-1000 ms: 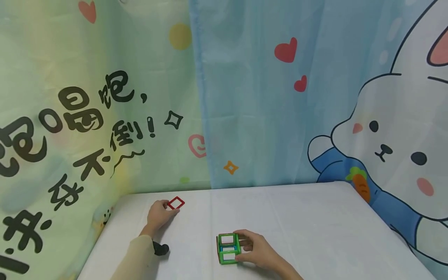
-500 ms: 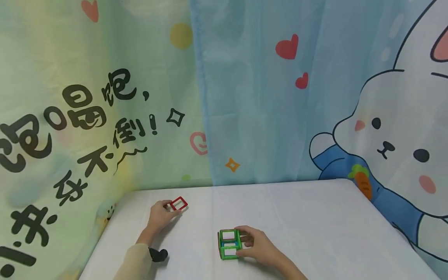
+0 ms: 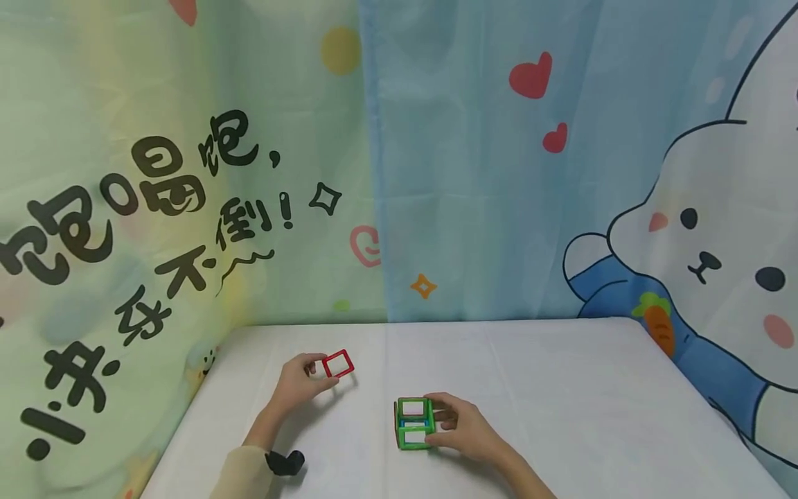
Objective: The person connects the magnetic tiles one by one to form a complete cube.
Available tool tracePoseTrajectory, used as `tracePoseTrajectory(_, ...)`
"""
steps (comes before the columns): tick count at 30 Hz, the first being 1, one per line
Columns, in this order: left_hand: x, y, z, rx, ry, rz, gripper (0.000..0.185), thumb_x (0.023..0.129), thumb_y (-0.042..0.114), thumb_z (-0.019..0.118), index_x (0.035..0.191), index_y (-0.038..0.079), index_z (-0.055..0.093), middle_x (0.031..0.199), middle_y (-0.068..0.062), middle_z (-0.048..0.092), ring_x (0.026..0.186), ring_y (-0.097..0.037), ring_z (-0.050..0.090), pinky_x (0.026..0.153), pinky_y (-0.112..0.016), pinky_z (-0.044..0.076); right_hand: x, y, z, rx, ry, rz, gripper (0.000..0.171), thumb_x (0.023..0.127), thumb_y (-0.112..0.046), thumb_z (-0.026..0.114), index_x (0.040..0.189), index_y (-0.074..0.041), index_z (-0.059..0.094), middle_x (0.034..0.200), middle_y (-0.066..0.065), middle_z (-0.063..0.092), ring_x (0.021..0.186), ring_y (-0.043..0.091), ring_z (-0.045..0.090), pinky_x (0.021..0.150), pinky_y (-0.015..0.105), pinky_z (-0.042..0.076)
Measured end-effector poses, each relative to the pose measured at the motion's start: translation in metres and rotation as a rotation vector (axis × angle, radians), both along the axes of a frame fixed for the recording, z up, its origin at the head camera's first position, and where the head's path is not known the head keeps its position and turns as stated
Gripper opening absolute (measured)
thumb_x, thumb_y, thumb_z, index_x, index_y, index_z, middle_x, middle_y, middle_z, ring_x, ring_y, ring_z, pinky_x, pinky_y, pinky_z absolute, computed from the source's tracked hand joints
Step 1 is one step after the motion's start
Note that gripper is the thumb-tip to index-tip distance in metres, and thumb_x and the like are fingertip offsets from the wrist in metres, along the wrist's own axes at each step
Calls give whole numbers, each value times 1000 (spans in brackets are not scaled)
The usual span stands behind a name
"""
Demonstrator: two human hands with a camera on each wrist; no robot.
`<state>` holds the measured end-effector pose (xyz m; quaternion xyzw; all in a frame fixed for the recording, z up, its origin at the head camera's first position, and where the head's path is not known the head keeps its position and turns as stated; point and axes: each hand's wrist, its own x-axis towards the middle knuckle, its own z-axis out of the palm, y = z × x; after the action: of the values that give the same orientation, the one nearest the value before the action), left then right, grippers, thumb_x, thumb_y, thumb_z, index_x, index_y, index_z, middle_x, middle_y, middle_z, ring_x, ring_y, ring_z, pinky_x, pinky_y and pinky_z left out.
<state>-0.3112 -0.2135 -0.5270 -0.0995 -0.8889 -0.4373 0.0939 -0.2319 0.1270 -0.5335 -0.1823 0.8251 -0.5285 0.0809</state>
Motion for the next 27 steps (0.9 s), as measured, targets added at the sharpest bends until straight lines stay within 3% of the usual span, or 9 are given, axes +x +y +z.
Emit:
tracePoseTrajectory(10,33,24,2,0,-14,-118,47,69,23,88,109,7,71,76,-8,49,73,-19,43,59,-27,36,2,1,0,4,1,-1,66,76,-16,84,132,-1,53,119,13,62,104,29,62,85,38,51)
tracePoseTrajectory(21,57,49,18,-16,-55,-211,47,69,27,87,110,10,72,77,-17,51,74,-21,45,58,-25,35,2,-1,0,5,-29,-20,67,75,-14,84,132,-1,53,121,13,62,105,29,62,85,38,51)
tracePoseTrajectory(27,61,62,20,-4,-77,-256,46,70,28,88,110,12,72,77,-18,50,74,-21,45,58,-25,35,3,-2,2,1,-22,-20,66,76,-13,84,133,0,53,121,14,61,105,31,62,86,38,51)
